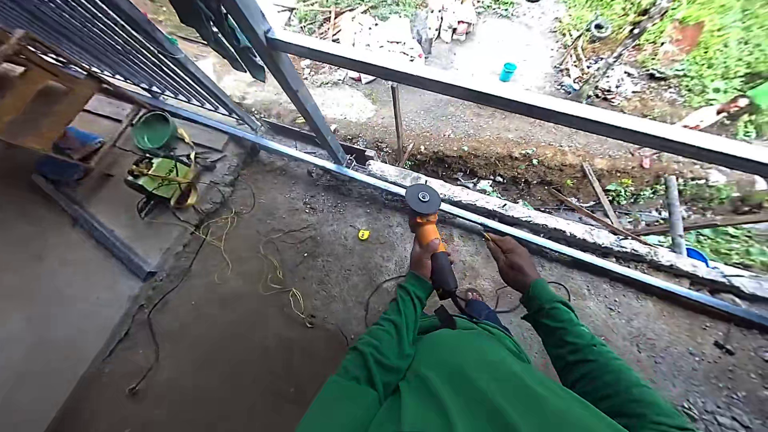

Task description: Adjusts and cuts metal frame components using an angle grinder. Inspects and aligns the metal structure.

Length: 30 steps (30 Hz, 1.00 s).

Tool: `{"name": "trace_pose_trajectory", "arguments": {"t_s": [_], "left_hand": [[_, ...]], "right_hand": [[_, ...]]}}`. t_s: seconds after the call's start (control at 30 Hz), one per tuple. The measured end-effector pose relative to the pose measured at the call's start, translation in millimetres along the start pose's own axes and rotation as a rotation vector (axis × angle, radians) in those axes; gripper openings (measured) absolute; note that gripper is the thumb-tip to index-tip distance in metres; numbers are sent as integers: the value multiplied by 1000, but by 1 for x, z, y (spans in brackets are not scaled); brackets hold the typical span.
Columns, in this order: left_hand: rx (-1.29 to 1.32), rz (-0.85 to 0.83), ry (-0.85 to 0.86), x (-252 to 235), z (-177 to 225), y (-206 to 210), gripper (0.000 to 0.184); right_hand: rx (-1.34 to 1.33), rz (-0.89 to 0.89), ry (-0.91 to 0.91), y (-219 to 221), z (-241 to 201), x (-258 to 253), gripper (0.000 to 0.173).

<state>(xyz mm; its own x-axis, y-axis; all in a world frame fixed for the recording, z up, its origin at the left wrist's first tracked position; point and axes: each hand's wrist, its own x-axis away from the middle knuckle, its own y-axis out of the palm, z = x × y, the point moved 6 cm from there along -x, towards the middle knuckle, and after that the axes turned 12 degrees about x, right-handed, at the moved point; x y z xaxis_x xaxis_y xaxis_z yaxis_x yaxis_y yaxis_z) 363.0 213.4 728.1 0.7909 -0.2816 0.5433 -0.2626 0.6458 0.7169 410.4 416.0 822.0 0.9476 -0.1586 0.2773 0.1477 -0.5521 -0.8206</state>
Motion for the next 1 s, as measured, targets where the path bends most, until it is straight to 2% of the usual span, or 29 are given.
{"name": "trace_pose_trajectory", "arguments": {"t_s": [0.2, 0.3, 0.43, 0.73, 1.0], "left_hand": [[-13, -44, -68, 7, 25, -28, 78], [-30, -46, -96, 8, 29, -35, 79], [-83, -45, -107, 10, 36, -34, 80], [-101, -52, -116, 2, 41, -24, 84], [-110, -72, -142, -1, 37, -16, 87]], "right_hand": [[-19, 108, 152, 9, -53, -31, 33], [0, 125, 120, 19, -64, -47, 25], [25, 176, 18, 31, -71, -67, 20], [16, 214, -2, 34, -72, -90, 18], [-15, 238, -4, 31, -71, -88, 16]]}}
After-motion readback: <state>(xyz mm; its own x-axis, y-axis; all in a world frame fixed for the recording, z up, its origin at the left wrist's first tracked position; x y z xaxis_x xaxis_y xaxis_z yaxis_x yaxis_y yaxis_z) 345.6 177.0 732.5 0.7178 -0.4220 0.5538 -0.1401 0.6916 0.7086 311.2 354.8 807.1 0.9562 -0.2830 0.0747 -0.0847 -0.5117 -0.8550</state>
